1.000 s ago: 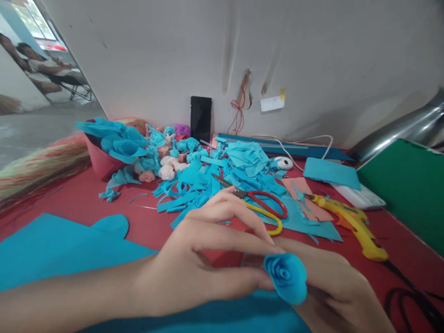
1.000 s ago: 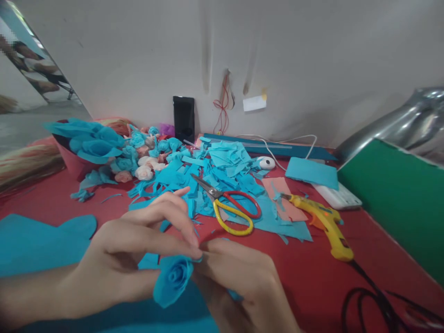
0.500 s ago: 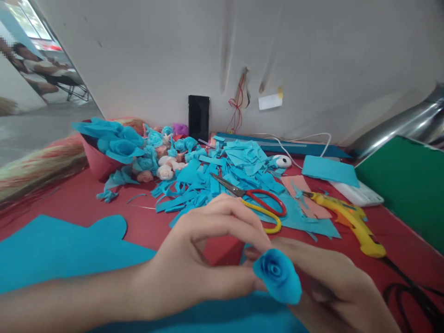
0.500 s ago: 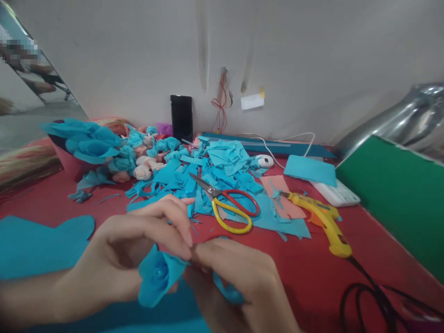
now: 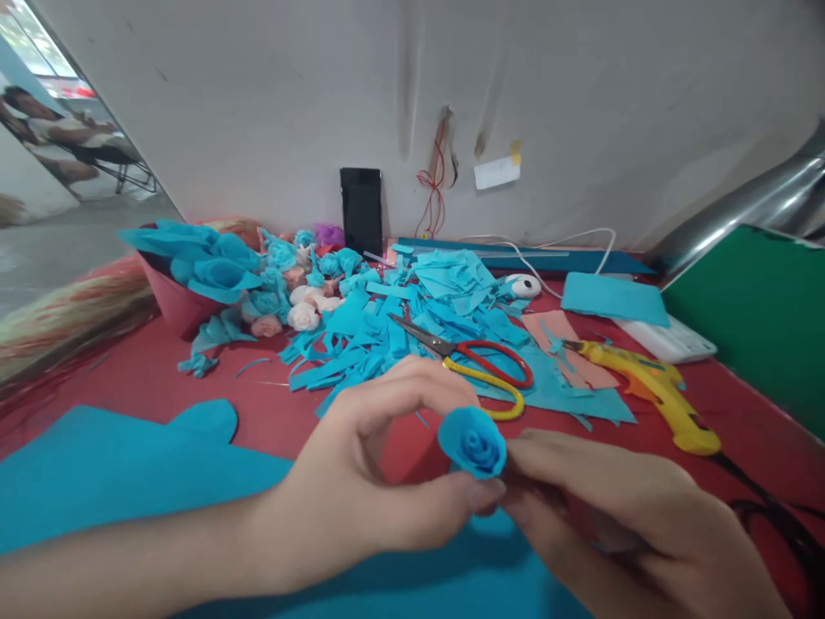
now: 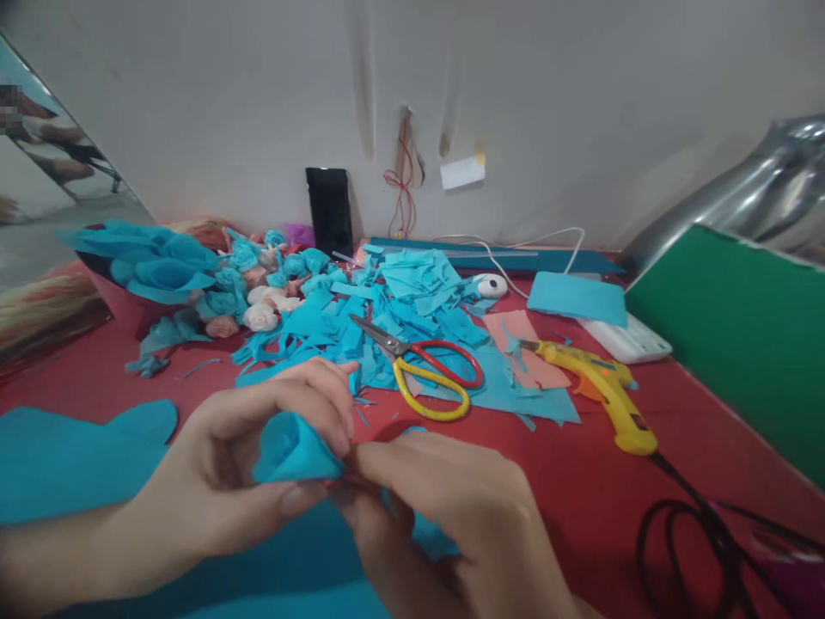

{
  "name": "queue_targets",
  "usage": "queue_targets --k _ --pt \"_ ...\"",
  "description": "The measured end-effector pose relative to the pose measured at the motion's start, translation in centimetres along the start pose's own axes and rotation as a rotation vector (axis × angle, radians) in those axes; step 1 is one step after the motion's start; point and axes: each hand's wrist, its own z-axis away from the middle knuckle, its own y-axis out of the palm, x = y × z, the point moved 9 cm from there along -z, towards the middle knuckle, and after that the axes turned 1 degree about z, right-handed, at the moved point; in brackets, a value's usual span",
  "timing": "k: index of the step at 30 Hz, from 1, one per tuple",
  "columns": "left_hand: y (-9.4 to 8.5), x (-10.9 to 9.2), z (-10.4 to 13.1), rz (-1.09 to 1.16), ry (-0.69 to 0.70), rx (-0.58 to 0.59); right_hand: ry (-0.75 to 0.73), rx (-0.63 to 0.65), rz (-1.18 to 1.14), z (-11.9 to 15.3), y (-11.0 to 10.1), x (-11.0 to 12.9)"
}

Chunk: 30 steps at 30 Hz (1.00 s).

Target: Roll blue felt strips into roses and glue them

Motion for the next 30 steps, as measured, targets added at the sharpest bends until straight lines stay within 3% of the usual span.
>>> queue_targets --k 7,16,30 --pt "0.1 0.5 0.1 0.024 -0.039 -0.007 0.021 0.024 0.065 -0.3 0.1 -0.3" --pt "0.2 1.3 0.2 -0.084 -0.078 0.024 0.053 -0.063 0.273 -0.2 -0.3 -0.6" --pt "0.5 1.0 -0.1 -0.178 -0.091 0.087 0.045 0.165 0.106 -0.6 0.1 -1.3"
